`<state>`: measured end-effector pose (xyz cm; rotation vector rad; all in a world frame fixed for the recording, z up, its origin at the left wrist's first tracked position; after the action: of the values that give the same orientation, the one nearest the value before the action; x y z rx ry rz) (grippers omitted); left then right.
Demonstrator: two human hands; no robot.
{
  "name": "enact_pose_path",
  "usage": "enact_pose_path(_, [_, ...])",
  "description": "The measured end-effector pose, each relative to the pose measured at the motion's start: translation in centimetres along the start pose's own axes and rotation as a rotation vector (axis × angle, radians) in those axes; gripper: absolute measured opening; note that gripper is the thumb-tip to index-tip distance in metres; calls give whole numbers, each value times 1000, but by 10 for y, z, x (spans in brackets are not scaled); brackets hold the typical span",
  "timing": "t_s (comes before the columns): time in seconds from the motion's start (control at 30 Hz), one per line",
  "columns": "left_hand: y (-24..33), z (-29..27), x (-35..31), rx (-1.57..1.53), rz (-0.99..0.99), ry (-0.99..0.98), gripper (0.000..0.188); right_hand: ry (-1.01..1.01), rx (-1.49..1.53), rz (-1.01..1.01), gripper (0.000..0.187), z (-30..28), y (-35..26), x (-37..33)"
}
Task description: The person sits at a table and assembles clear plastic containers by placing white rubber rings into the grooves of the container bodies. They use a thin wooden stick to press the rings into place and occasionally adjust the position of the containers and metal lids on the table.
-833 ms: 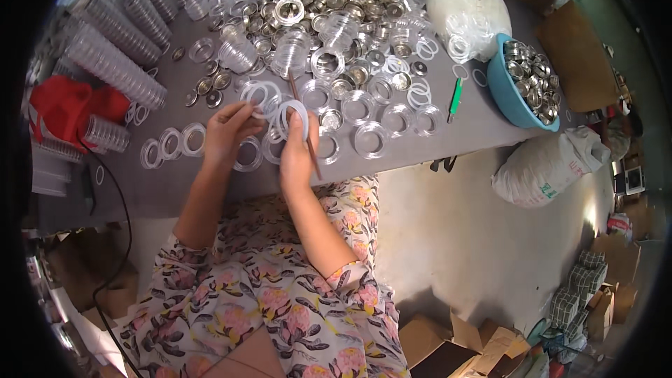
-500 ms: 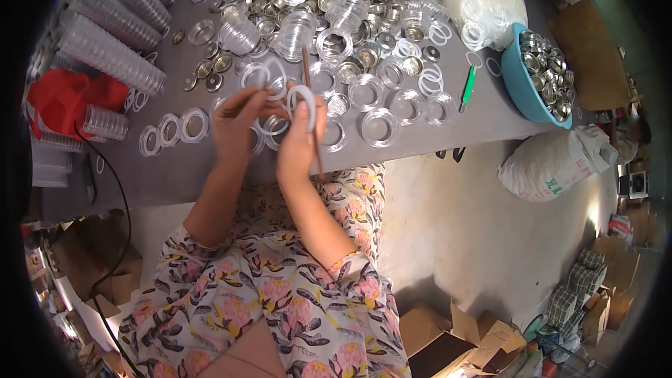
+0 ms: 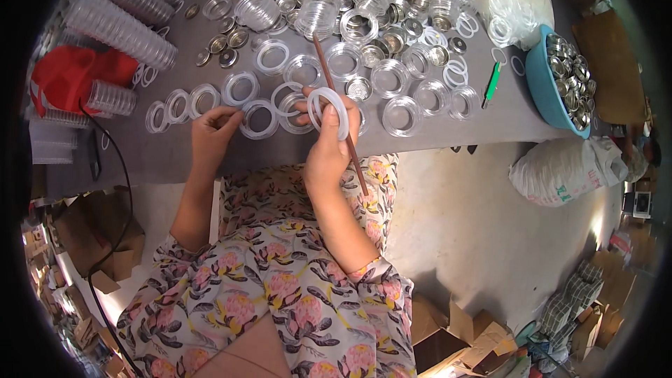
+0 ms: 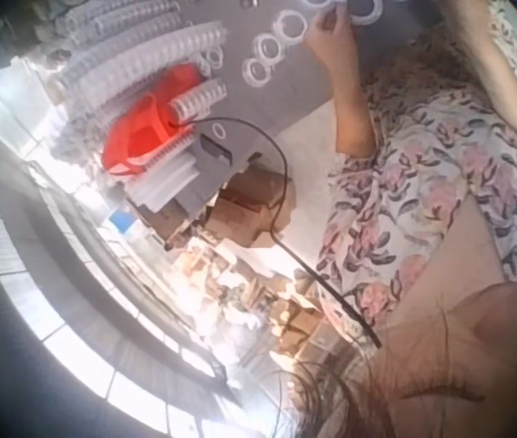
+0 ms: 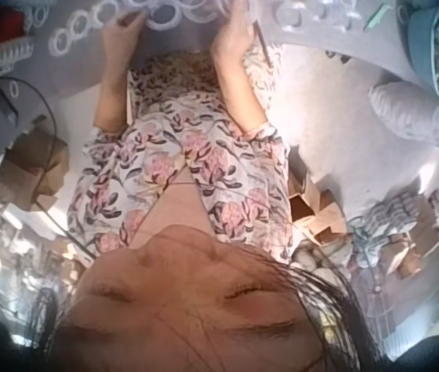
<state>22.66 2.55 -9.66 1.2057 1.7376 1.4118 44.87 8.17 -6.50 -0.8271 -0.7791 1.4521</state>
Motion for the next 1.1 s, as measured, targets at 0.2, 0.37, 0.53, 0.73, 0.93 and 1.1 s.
enact_pose_path(0.2, [19,-1,4,399,209,12,16,49,26,-3,27,-12,-4,-1])
enact_pose_path(0.37, [58,17,3,574,492,36,17,70,19,-20,26,-16,-10,-3])
enact_pose_path(0.53, [72,73,4,591,661,-261,16,61,35,-49,25,-19,-18,-1])
enact_pose_path(0.73, [81,87,2,644,785,-305,19,147,14,-76,25,-40,-28,-2])
enact_pose_path(0.93, [85,99,-21,610,976,-366,18,146,20,-58,26,-45,-26,2])
enact_pose_path(1.1, [86,102,-27,663,1009,-372,22,127,24,-65,26,-43,-26,3])
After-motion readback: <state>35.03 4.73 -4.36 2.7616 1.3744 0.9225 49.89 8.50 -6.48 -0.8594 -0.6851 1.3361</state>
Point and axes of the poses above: each hand's wrist, its own x-axis towards the middle knuckle, its own z-axis out of the palm, y = z × x, the point moved 9 cm from there along x, towards the middle knuckle, and after that the axes turned 9 degrees about z, right-handed, at the moved point
